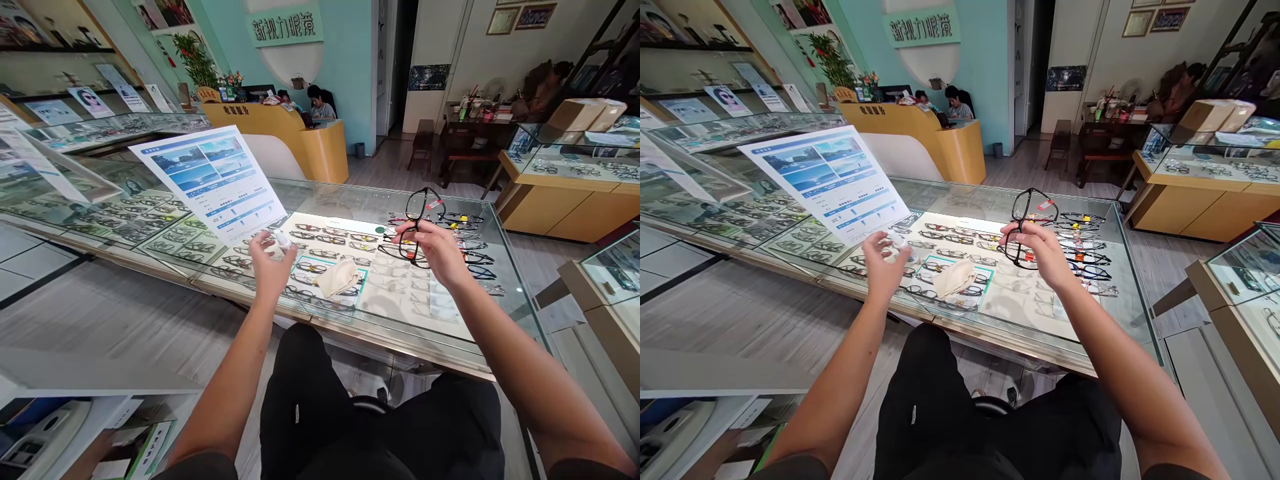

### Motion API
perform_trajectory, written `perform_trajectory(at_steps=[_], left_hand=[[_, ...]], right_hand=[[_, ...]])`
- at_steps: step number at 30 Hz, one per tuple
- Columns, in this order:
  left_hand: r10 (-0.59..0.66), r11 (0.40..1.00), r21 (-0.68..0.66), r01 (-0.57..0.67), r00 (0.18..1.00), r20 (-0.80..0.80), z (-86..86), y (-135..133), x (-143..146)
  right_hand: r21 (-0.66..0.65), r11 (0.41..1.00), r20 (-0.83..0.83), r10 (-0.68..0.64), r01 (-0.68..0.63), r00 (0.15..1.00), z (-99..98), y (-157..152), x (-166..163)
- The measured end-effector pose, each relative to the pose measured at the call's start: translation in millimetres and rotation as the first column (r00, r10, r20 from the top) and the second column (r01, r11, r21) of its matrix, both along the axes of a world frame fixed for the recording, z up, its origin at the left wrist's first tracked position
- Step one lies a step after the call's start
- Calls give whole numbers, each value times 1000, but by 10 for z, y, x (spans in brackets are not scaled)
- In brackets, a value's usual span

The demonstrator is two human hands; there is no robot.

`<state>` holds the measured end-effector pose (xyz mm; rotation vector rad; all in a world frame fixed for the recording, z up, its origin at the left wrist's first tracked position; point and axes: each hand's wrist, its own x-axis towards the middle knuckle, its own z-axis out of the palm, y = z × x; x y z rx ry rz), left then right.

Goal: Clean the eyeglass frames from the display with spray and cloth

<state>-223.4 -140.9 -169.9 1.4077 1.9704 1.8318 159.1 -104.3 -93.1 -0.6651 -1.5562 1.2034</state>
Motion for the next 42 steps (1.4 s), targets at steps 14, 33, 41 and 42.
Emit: perform_trajectory(at_steps=[14, 33, 41, 42], left_hand=[[-754, 463, 176, 868, 283, 593, 930, 701, 1116], [-752, 328, -51, 943, 293, 590, 572, 1214, 1846], [-790, 319, -120, 940, 334, 514, 511, 1146, 1888], [-785, 323, -121, 939, 337, 520, 511, 1141, 1894]], right_hand=[[70, 995, 108, -77, 70, 991, 34, 146, 116], [68, 998, 268, -21, 3, 963, -95, 125, 20], [44, 997, 275, 46, -61, 960, -115, 102, -21], [43, 997, 275, 50, -64, 960, -123, 102, -24]])
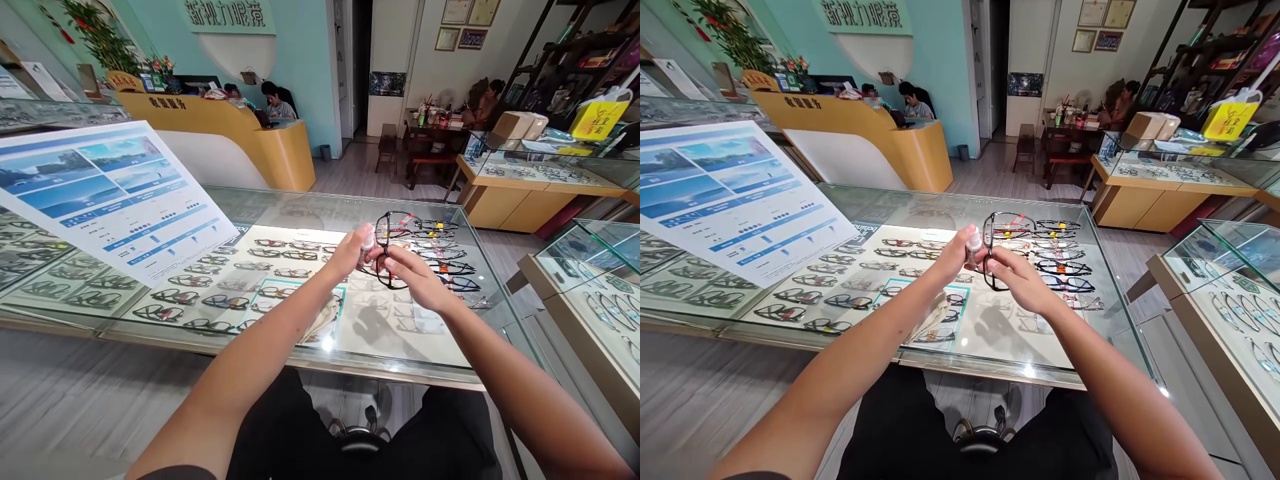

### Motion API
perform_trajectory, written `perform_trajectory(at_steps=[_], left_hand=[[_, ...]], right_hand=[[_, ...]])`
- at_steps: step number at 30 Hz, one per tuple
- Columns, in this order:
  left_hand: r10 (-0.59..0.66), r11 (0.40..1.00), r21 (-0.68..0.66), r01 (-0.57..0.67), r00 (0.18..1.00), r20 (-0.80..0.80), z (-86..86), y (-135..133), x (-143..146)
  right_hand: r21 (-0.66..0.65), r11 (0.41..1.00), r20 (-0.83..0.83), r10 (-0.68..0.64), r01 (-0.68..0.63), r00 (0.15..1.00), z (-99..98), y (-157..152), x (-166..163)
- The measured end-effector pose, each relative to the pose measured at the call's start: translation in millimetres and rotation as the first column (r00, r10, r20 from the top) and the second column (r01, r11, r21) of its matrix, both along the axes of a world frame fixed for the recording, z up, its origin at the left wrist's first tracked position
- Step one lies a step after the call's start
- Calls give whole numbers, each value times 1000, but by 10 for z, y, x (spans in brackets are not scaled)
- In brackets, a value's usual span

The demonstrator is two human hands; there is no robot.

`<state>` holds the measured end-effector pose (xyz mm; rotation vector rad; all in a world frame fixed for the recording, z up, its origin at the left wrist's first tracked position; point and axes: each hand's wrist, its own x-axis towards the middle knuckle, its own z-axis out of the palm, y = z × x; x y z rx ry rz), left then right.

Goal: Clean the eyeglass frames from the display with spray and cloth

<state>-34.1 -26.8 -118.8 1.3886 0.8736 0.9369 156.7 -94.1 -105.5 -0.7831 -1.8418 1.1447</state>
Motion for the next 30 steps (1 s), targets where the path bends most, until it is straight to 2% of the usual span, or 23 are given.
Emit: perform_trajectory(at_steps=[5, 8, 12, 16, 22, 26, 28, 30], left_hand=[[-45, 999, -14, 46, 997, 64, 6, 4, 4], [-30, 999, 14, 29, 998, 58, 12, 5, -21], [-82, 995, 51, 85, 995, -47, 39, -29, -37], [-124, 985, 95, 143, 976, -180, 83, -97, 1], [-91, 983, 134, 128, 964, -250, 91, -143, 51], [-105, 986, 102, 136, 960, -260, 87, -142, 35], [-100, 989, 81, 121, 969, -224, 87, -114, 13], [-32, 994, 101, 47, 989, -147, 85, -43, -31]], right_hand=[[-22, 1000, -28, -10, 9, 1000, -28, 26, 18], [-34, 998, -92, -53, 50, 994, -45, 78, 56], [-67, 985, -170, -170, 161, 971, -86, 166, 116], [-96, 973, -211, -228, 212, 950, -124, 222, 144], [-113, 977, -245, -204, 182, 948, -90, 184, 110], [-116, 983, -261, -171, 145, 950, -59, 155, 99], [-119, 984, -274, -164, 136, 948, -52, 155, 106], [-126, 983, -282, -167, 136, 945, -49, 161, 119]])
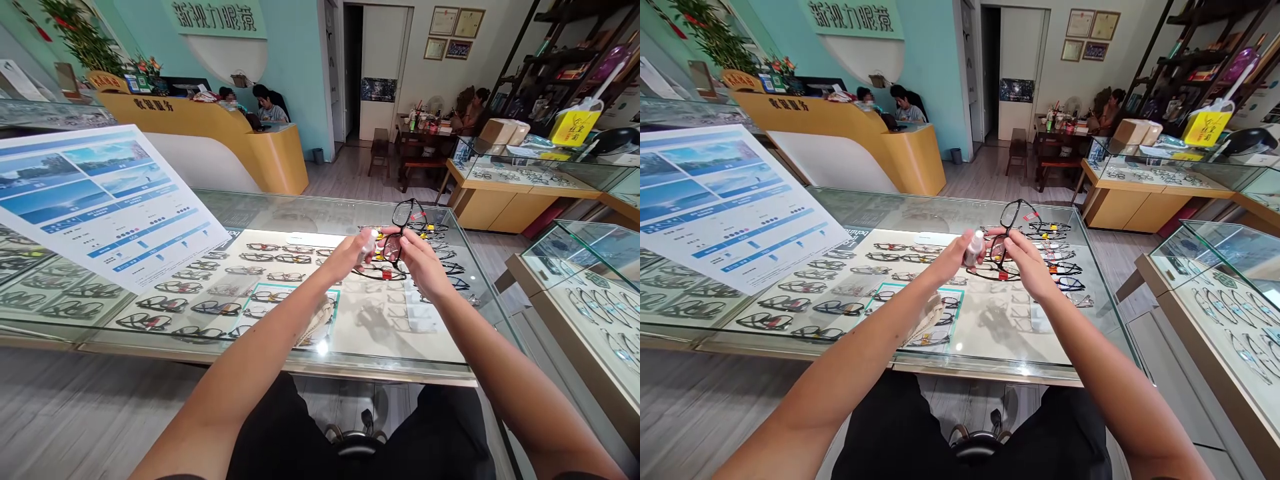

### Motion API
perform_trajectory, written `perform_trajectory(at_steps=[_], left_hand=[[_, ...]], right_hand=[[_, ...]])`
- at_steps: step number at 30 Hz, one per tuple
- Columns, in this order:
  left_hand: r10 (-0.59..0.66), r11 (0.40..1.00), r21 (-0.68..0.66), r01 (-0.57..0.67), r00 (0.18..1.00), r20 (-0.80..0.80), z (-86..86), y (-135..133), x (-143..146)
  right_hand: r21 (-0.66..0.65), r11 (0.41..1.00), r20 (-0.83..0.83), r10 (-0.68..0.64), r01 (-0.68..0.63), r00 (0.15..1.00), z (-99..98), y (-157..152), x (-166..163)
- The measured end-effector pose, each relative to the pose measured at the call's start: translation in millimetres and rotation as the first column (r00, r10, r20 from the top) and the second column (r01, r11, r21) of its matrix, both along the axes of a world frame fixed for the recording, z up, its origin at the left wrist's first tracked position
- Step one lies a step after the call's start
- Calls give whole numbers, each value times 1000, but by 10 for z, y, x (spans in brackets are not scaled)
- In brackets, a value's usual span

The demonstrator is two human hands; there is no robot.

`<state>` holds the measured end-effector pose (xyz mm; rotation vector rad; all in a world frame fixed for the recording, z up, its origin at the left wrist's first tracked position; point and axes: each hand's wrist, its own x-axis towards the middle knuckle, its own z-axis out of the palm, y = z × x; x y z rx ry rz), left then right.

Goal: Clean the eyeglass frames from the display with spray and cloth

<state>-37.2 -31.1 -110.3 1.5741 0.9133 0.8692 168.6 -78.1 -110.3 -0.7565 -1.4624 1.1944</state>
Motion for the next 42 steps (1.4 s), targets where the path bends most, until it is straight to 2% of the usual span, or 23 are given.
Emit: perform_trajectory(at_steps=[3, 5, 7, 9, 14, 19, 25, 27, 29, 31, 32, 33, 35, 36, 37, 39, 42], left_hand=[[197, 971, 124, -205, 978, 69, -25, 199, -137], [382, 903, 196, -381, 923, 35, -64, 369, -274], [549, 824, 227, -518, 830, -99, -120, 534, -430], [639, 769, 271, -579, 720, -272, -187, 667, -582], [659, 748, 255, -612, 639, -397, -333, 817, -838], [646, 754, 243, -611, 621, -444, -414, 848, -898], [658, 740, 249, -625, 596, -460, -373, 783, -891], [702, 699, 283, -656, 556, -446, -290, 637, -889], [765, 639, 369, -675, 506, -398, -184, 377, -898], [789, 612, 494, -617, 522, -325, -85, 4, -937], [763, 631, 542, -555, 572, -303, -48, -210, -974], [704, 682, 555, -477, 635, -319, -24, -432, -1022], [529, 822, 478, -311, 727, -437, -22, -860, -1153], [431, 879, 422, -223, 750, -502, -43, -1048, -1228], [357, 912, 380, -156, 759, -544, -76, -1212, -1305], [298, 923, 377, -72, 753, -586, -169, -1454, -1446], [270, 922, 385, -20, 747, -607, -315, -1627, -1574]], right_hand=[[-12, 999, 14, -32, 32, 999, 8, 10, 21], [-23, 998, 21, -51, 51, 998, 14, 16, 33], [-34, 998, 9, -56, 56, 998, 19, 21, 42], [-41, 998, -16, -49, 48, 999, 19, 27, 48], [-54, 998, -51, -44, 41, 998, 14, 40, 56], [-42, 998, -15, -46, 46, 999, 27, 33, 48], [-16, 999, -16, -38, 38, 999, 45, 16, 51], [-5, 999, -26, -40, 40, 999, 62, 2, 55], [-2, 999, -12, -49, 49, 999, 83, -18, 58], [3, 998, 8, -57, 57, 998, 98, -38, 59], [6, 998, 14, -58, 58, 998, 101, -46, 58], [8, 998, 15, -56, 56, 998, 101, -51, 56], [5, 999, 8, -42, 42, 999, 92, -58, 49], [1, 1000, 0, -31, 31, 1000, 87, -60, 43], [-3, 1000, -10, -18, 18, 1000, 82, -63, 38], [-7, 1000, -19, 5, -5, 1000, 76, -71, 26], [1, 1000, 3, 14, -14, 1000, 76, -89, 12]])
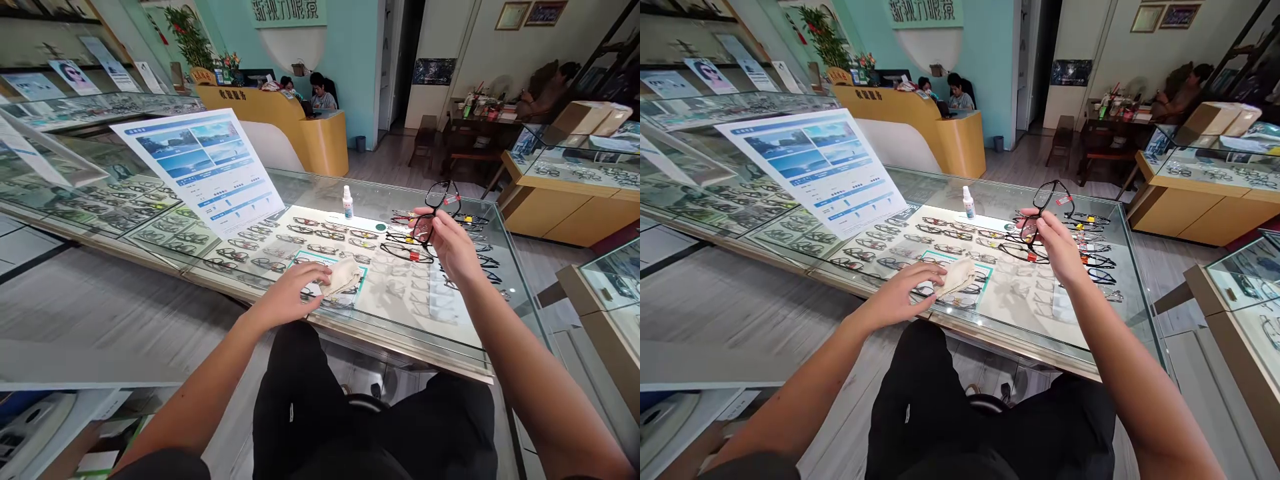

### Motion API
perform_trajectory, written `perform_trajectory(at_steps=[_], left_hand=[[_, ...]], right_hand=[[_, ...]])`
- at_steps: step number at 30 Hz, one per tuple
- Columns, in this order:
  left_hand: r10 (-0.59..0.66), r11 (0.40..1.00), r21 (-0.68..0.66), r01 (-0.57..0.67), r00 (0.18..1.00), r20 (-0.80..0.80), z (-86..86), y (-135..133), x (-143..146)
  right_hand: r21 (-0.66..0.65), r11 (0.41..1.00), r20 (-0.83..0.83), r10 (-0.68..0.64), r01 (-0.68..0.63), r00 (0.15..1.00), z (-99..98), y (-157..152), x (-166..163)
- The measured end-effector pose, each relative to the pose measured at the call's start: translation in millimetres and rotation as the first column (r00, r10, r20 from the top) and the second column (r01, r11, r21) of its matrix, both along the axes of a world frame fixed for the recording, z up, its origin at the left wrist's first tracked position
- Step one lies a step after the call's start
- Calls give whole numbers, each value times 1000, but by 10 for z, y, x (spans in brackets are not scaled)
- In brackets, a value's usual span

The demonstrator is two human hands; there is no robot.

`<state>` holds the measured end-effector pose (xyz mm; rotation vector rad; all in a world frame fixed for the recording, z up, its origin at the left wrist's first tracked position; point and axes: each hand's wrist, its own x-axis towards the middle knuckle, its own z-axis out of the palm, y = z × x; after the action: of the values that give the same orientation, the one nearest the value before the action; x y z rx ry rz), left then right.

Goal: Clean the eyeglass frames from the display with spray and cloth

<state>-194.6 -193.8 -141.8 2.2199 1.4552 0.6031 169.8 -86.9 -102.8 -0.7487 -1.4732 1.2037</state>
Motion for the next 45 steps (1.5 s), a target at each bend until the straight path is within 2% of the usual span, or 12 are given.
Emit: perform_trajectory(at_steps=[6, 14, 18, 21, 24, 27, 30, 33, 36, 39, 42, 45], left_hand=[[29, 1000, 6, -30, 996, 79, -151, -5, -28], [13, 1000, -24, -9, 983, 185, -149, 64, -61], [159, 986, -94, -138, 944, 288, -170, 59, -11], [362, 932, -178, -316, 837, 410, -211, 115, 29], [508, 861, -329, -387, 638, 579, -208, 256, 70], [638, 769, -578, -275, 393, 662, -109, 422, 104], [729, 664, -743, -85, 298, 617, 36, 525, 129], [734, 623, -781, -23, 363, 575, 124, 548, 165], [726, 627, -773, -93, 428, 538, 126, 558, 226], [726, 646, -745, -163, 433, 534, 114, 618, 301], [672, 709, -675, -202, 483, 562, 179, 718, 388], [536, 824, -495, -275, 662, 524, 362, 805, 506]], right_hand=[[10, 1000, 26, 3, -3, 1000, -18, -12, -16], [-13, 999, -5, 45, -45, 999, -21, -24, -20], [-14, 999, 16, 44, -43, 999, -17, -26, -19], [-15, 999, 7, 50, -49, 999, -16, -25, -19], [-19, 998, 1, 54, -54, 999, -18, -23, -19], [-24, 998, 0, 60, -60, 998, -21, -21, -20], [-26, 997, -8, 66, -66, 998, -17, -21, -19], [-28, 997, -16, 73, -73, 997, -7, -26, -18], [-30, 995, -25, 89, -90, 996, 3, -39, -21], [-20, 995, -6, 95, -96, 995, 9, -53, -28], [-14, 994, 14, 105, -104, 994, 9, -59, -30], [-21, 993, -2, 114, -114, 993, 7, -54, -28]])
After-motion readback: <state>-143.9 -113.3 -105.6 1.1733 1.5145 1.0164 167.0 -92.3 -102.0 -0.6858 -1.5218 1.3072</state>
